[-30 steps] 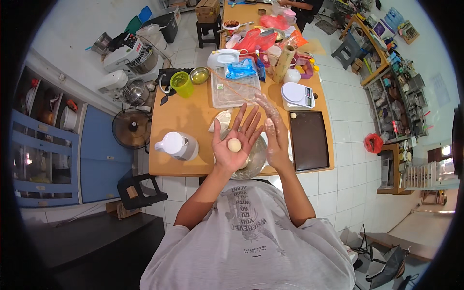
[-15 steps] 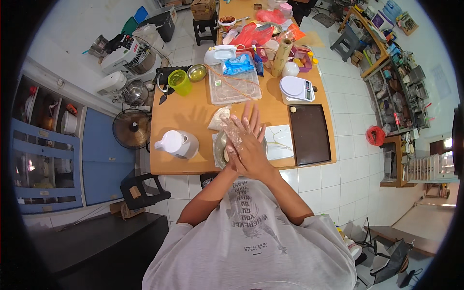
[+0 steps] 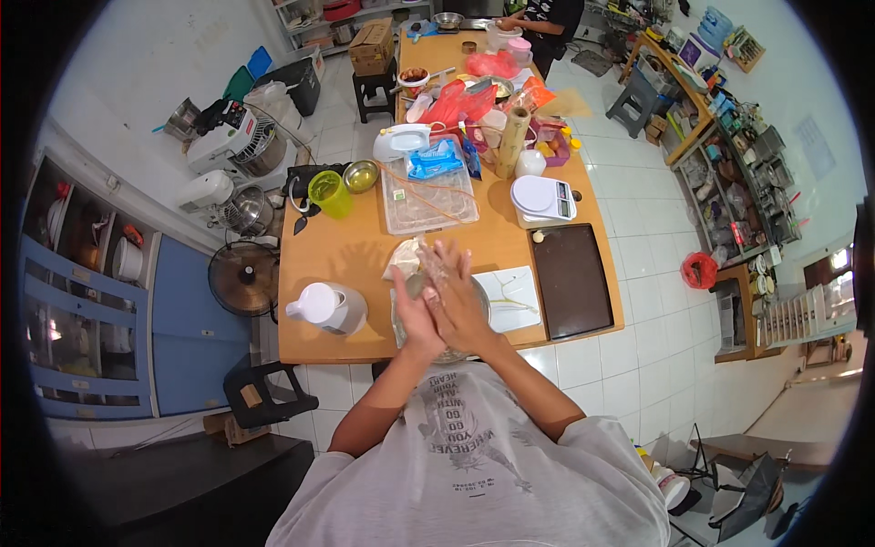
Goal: The person takes a small piece of dough from a bowl and rolls it into a ball between their palms. They place the dough ball onto a baking tray and then continue to work with the remaining dough in the bowl.
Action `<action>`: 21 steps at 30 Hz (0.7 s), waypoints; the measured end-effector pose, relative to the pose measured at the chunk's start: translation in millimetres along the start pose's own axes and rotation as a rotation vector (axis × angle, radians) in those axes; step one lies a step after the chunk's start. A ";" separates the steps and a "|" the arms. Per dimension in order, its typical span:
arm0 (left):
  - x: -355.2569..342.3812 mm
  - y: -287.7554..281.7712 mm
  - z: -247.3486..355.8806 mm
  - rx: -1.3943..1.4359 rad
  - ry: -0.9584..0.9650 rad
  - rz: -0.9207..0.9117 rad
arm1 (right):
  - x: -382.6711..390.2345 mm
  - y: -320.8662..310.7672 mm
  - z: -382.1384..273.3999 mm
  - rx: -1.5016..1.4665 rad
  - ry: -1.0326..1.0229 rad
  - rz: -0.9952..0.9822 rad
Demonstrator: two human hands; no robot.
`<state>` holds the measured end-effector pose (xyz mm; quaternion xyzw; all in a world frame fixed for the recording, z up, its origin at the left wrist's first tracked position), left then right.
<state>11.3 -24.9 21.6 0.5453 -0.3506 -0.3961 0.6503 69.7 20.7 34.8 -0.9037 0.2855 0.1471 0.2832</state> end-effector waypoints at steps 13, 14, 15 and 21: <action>14.0 -34.8 0.8 0.580 0.135 -0.269 | -3.1 10.2 -24.9 -0.001 -0.138 -0.166; 17.3 -18.3 -5.9 0.117 0.118 -0.138 | -3.9 8.3 -16.2 -0.089 -0.048 -0.172; 18.6 -7.5 -8.6 -0.347 0.097 -0.009 | -4.9 4.6 -11.3 -0.081 -0.044 -0.164; 9.3 -43.5 -2.9 0.449 0.290 -0.363 | -2.8 10.6 -40.0 -0.032 -0.170 -0.120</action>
Point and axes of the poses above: each hand's wrist, its own x-axis away from the middle knuckle, its own y-axis out of the palm, z = x × y, the point moved 4 cm from there along -x, towards the middle knuckle, and after that the axes turned 5 degrees about x, right-handed, at the moved point
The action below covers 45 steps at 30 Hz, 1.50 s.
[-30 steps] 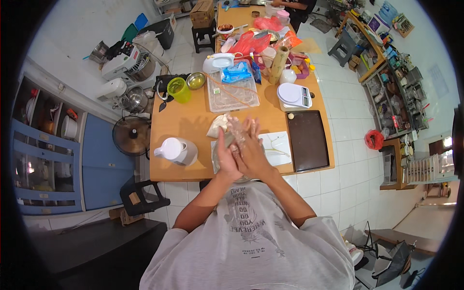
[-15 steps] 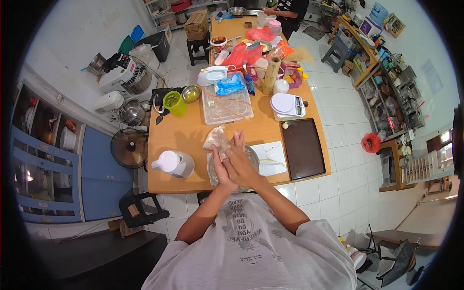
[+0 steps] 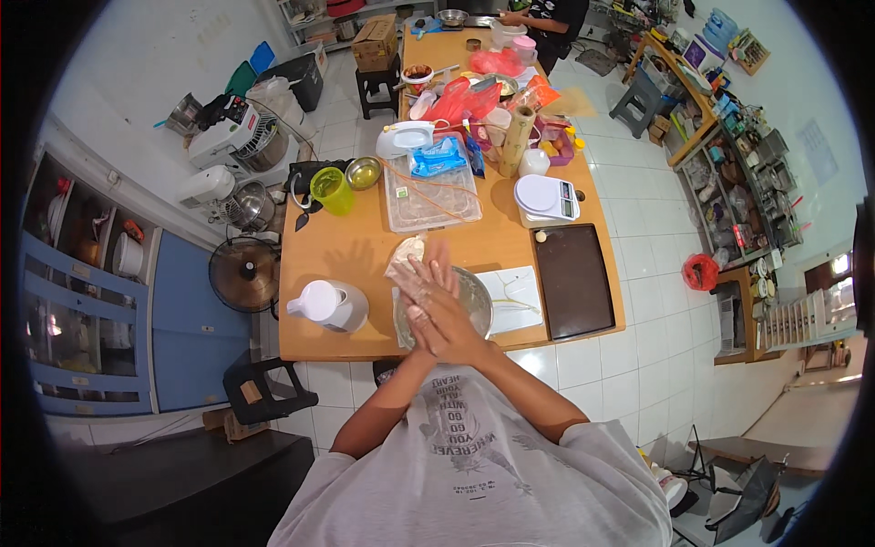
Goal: The person takes a small piece of dough from a bowl and rolls it into a ball between their palms. They place the dough ball onto a baking tray and then continue to work with the remaining dough in the bowl.
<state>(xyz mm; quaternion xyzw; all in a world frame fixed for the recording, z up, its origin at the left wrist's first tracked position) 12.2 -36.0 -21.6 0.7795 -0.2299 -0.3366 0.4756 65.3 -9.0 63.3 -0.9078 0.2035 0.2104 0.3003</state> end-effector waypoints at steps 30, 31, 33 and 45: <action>-32.3 70.1 -21.1 -0.591 -0.205 0.287 | -18.9 -10.1 41.5 0.165 0.062 -0.034; -35.7 70.2 -19.4 -0.591 -0.198 0.296 | -29.0 -17.7 27.0 0.241 0.013 -0.012; -51.2 71.3 -11.8 -0.719 -0.121 0.236 | -31.6 -17.0 17.7 0.306 -0.039 0.010; -20.4 42.1 -25.4 -0.565 -0.250 0.265 | -15.2 -16.3 20.1 0.123 -0.036 -0.101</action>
Point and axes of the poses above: each hand's wrist, its own x-axis away from the middle knuckle, its own y-axis out of the palm, z = x × y, the point moved 4 cm from there along -x, towards the middle knuckle, and after that the axes turned 5 degrees about x, right-handed, at the moved point
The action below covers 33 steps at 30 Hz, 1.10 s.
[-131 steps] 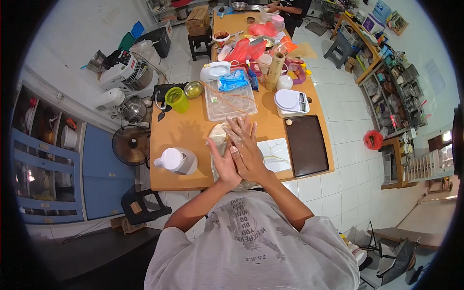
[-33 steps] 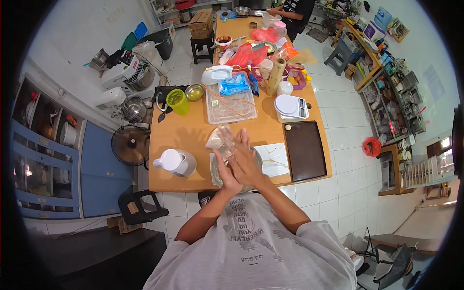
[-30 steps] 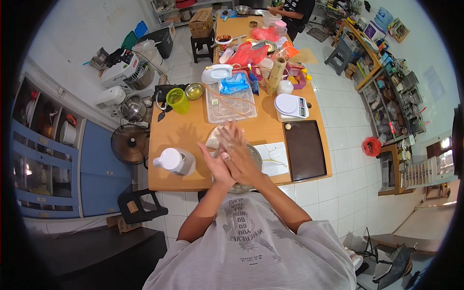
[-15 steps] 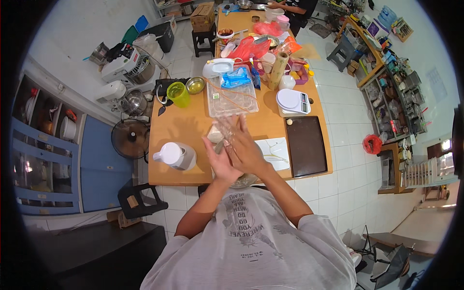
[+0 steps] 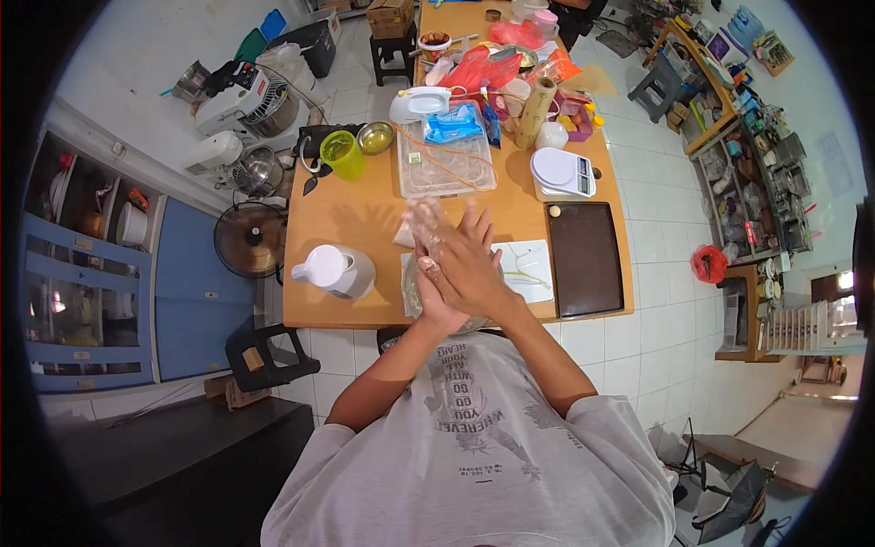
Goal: The person takes a small piece of dough from a bowl and rolls it into a ball between their palms. They place the dough ball onto a baking tray and then continue to work with the remaining dough in the bowl.
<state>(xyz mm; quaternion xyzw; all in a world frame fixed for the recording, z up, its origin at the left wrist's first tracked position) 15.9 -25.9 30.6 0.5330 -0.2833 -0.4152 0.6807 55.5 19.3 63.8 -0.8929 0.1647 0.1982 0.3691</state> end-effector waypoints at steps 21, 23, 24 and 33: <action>29.7 -2.7 8.3 -0.020 -0.040 0.074 | 12.5 4.1 -9.9 0.199 0.233 0.340; 30.7 -5.3 6.9 -0.078 -0.053 0.026 | 18.2 16.3 -16.7 0.152 0.109 0.214; 30.9 -5.6 6.4 -0.107 -0.059 0.002 | 21.6 25.3 -21.2 0.104 -0.021 0.082; 24.2 -5.2 20.9 -0.101 -0.033 0.087 | 18.5 16.4 -13.2 -0.096 0.098 -0.019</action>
Point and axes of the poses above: each hand's wrist, its own x-axis away from the middle knuckle, its own y-axis out of the palm, z = x × y, the point moved 4 cm from there along -x, towards the middle knuckle, and after that the axes turned 5 degrees about x, right-handed, at the moved point
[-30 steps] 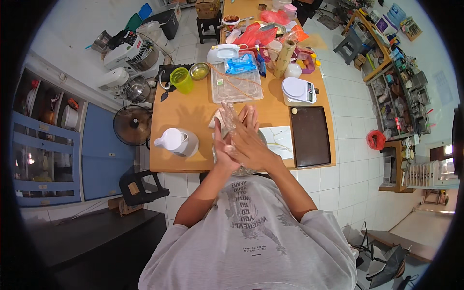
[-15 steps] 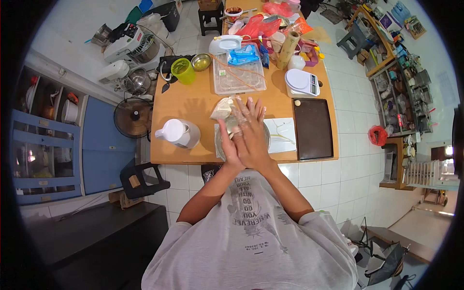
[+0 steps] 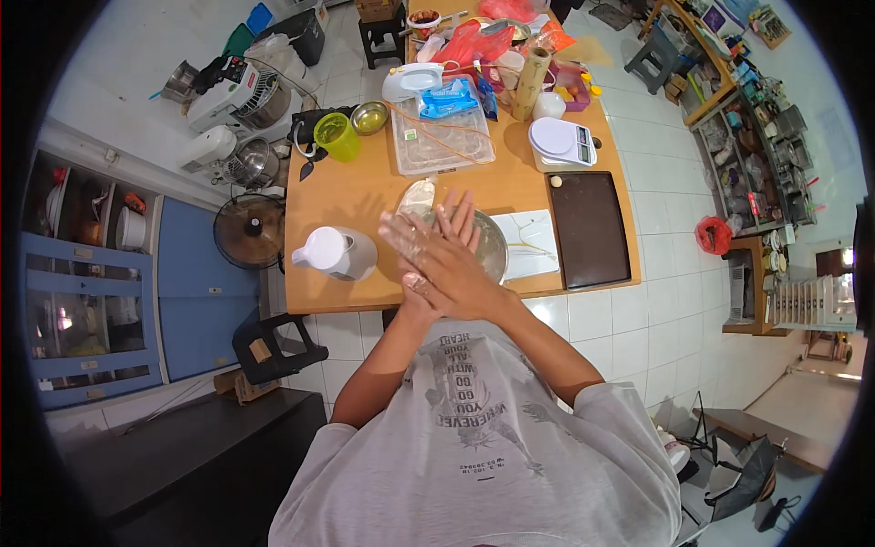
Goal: The person takes a small piece of dough from a bowl and rolls it into a ball between their palms. They place the dough ball onto a baking tray and then continue to work with the remaining dough in the bowl.
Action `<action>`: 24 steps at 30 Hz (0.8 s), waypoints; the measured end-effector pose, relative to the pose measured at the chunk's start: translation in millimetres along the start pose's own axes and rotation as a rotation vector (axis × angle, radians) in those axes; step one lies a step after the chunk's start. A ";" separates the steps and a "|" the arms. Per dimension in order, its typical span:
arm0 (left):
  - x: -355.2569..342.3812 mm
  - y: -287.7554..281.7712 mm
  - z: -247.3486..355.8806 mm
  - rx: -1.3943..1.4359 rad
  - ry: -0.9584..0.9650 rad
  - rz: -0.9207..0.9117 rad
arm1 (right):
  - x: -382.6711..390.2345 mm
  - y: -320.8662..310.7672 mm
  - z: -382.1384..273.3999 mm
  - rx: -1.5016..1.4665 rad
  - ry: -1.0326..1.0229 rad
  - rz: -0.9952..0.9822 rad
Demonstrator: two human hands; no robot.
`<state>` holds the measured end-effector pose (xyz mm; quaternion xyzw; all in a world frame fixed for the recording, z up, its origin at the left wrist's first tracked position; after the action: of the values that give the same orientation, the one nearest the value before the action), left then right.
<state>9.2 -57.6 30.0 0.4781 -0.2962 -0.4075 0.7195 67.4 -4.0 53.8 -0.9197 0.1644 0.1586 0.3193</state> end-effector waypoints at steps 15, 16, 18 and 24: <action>13.1 -2.8 -26.6 0.009 0.018 -0.021 | -16.9 1.0 10.0 0.615 0.101 0.199; 11.7 -1.5 -25.9 0.009 0.015 -0.023 | -16.7 1.1 11.2 0.579 0.107 0.205; 7.1 -1.8 -26.8 0.142 -0.107 0.071 | -19.3 -2.3 24.2 0.191 0.190 0.235; 8.0 -11.0 -21.4 0.254 -0.201 0.264 | -33.5 -17.9 26.5 0.033 0.290 0.279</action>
<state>27.2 -57.3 12.2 0.4789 -0.4756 -0.3145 0.6675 39.6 32.9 56.9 -0.8959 0.3371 0.0644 0.2822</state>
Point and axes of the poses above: each hand's wrist, its own x-axis away from the middle knuckle, its own y-axis out of the palm, z = x × y, the point moved 4 cm from there along -x, towards the middle knuckle, and after that the axes turned 5 degrees about x, right-handed, at the moved point
